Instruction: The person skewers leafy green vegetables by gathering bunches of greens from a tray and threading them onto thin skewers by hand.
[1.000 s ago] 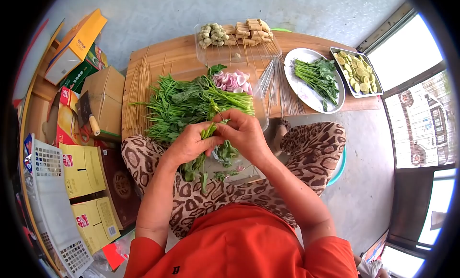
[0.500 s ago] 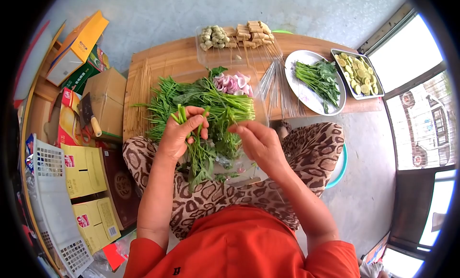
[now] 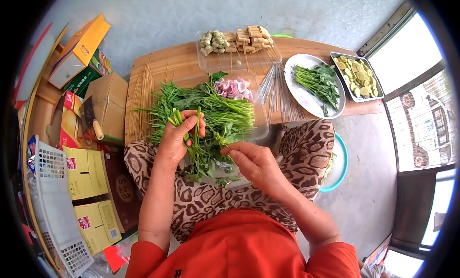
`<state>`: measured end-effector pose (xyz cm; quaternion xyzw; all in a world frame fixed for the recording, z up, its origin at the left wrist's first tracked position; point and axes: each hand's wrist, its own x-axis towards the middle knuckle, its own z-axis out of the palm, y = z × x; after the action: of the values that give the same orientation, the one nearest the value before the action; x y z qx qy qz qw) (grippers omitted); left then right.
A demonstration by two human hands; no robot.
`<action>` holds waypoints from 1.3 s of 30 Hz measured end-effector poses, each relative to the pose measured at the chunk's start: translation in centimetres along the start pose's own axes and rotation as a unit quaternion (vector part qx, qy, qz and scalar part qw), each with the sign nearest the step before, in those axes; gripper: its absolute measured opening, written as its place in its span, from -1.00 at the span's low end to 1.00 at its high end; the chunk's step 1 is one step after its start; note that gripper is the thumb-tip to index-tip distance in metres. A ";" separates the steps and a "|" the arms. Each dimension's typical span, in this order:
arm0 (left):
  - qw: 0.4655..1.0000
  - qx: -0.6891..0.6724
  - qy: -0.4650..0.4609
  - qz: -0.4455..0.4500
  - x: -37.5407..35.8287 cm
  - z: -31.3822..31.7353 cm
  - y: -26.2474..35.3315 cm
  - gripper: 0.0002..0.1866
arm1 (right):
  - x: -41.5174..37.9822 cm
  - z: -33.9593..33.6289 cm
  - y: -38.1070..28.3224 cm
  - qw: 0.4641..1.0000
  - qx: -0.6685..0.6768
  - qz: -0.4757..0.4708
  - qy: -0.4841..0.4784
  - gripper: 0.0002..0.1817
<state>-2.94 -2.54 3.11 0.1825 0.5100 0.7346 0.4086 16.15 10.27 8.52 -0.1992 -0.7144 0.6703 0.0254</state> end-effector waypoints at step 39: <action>0.974 0.184 -0.009 0.129 0.1 1.5 -1.2 -0.83 | 1.8 -0.4 0.8 0.998 0.047 0.024 0.031 -0.78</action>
<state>-1.51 -1.35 2.68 0.3257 0.6047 0.6730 0.2745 14.82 11.20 7.33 -0.2354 -0.6759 0.6972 0.0408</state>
